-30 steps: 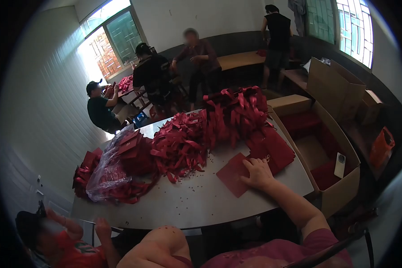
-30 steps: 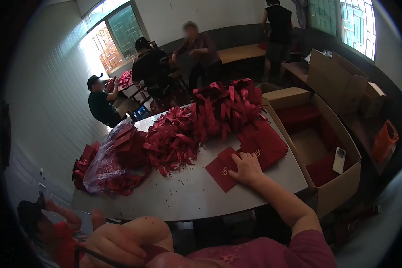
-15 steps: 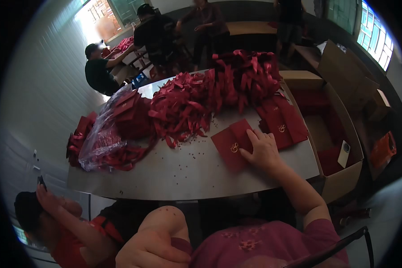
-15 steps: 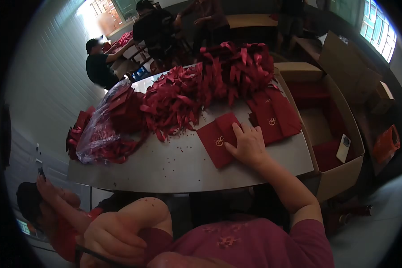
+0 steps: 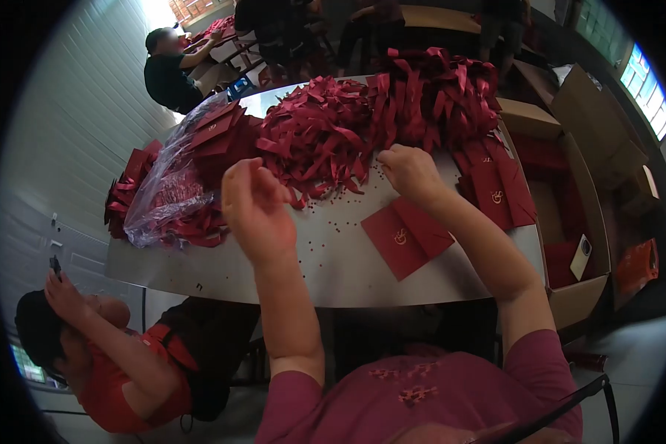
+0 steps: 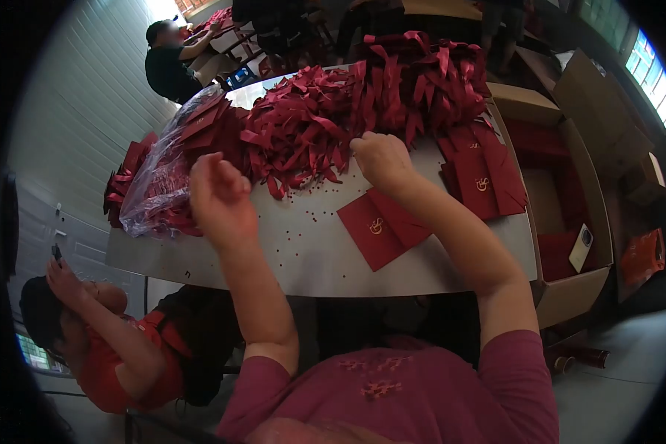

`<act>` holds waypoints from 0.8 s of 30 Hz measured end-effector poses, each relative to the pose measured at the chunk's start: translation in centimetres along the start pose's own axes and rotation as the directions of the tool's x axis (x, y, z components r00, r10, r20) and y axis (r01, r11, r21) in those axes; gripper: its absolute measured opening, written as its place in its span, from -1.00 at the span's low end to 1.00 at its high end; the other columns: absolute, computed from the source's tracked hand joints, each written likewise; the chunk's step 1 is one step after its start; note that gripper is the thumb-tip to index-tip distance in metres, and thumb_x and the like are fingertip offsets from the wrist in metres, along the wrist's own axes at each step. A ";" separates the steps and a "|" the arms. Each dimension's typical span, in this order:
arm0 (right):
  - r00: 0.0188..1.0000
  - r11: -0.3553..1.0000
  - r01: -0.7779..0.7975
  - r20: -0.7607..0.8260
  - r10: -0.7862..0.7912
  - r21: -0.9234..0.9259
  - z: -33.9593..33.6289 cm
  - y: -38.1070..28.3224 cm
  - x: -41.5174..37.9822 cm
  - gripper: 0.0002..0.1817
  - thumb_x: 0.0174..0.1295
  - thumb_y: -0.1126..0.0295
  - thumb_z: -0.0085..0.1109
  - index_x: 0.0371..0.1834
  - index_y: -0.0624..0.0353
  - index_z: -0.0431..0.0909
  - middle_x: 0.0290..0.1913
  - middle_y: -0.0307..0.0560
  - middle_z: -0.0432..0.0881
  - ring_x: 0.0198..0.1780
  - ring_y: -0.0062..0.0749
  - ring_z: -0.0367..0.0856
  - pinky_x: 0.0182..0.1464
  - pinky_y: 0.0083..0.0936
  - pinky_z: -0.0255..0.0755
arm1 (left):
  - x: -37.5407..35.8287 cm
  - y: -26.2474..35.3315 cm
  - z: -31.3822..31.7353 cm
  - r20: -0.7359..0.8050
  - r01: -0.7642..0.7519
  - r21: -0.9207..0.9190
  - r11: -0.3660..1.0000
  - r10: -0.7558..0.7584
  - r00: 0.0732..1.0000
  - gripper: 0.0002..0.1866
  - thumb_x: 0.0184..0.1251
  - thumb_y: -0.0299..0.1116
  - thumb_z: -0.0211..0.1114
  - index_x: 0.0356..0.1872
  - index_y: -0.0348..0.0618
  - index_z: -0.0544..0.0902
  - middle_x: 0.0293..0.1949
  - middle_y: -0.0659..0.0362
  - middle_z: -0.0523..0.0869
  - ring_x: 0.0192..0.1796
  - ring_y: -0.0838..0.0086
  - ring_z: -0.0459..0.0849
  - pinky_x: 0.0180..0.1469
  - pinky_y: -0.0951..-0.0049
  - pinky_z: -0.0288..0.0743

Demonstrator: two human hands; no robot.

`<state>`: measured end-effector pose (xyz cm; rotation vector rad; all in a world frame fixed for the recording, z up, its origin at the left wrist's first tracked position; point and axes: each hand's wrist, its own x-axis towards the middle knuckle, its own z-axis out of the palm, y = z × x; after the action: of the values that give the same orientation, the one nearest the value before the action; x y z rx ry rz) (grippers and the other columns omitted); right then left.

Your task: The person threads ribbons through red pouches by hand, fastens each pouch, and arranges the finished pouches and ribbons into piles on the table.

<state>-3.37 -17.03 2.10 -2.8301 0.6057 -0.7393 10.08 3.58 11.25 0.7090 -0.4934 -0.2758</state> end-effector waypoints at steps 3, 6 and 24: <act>0.993 0.991 0.116 0.021 -0.118 0.071 1.8 -0.6 2.3 -0.93 0.07 0.44 0.19 -0.37 0.09 0.62 -0.31 -0.03 0.58 -0.20 -0.06 0.62 -0.05 -0.21 0.48 | 1.7 -6.2 -3.9 -0.252 0.085 0.059 0.995 -0.068 0.965 -0.80 0.43 -0.26 0.20 -0.29 -0.18 0.55 -0.59 0.30 0.50 -0.61 0.63 0.39 -0.56 0.59 0.26; 0.935 0.930 0.349 0.020 -0.353 0.115 4.6 -1.4 4.2 -0.91 -0.01 0.46 0.20 -0.40 0.08 0.63 -0.27 -0.05 0.56 -0.14 -0.09 0.60 -0.04 -0.23 0.47 | 2.4 -7.6 -6.5 -0.475 0.095 0.136 0.986 -0.019 0.880 -0.80 0.43 -0.25 0.20 -0.31 -0.17 0.54 -0.58 0.31 0.50 -0.60 0.64 0.39 -0.54 0.61 0.27; 0.841 0.496 -0.277 0.457 -0.288 0.823 2.4 -7.2 5.5 -0.91 0.29 0.37 0.18 -0.26 0.12 0.61 -0.17 -0.14 0.72 0.01 -0.27 0.68 0.41 -0.05 0.18 | 3.4 -8.4 -8.7 0.146 0.078 0.505 0.859 -0.175 0.974 -0.67 0.50 -0.13 0.16 0.02 -0.15 0.66 -0.07 0.20 0.71 0.03 0.43 0.62 0.27 0.36 0.32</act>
<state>4.62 -12.72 4.19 -1.8690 0.0382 -0.0874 16.89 0.88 1.01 1.2328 -0.7113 -0.3463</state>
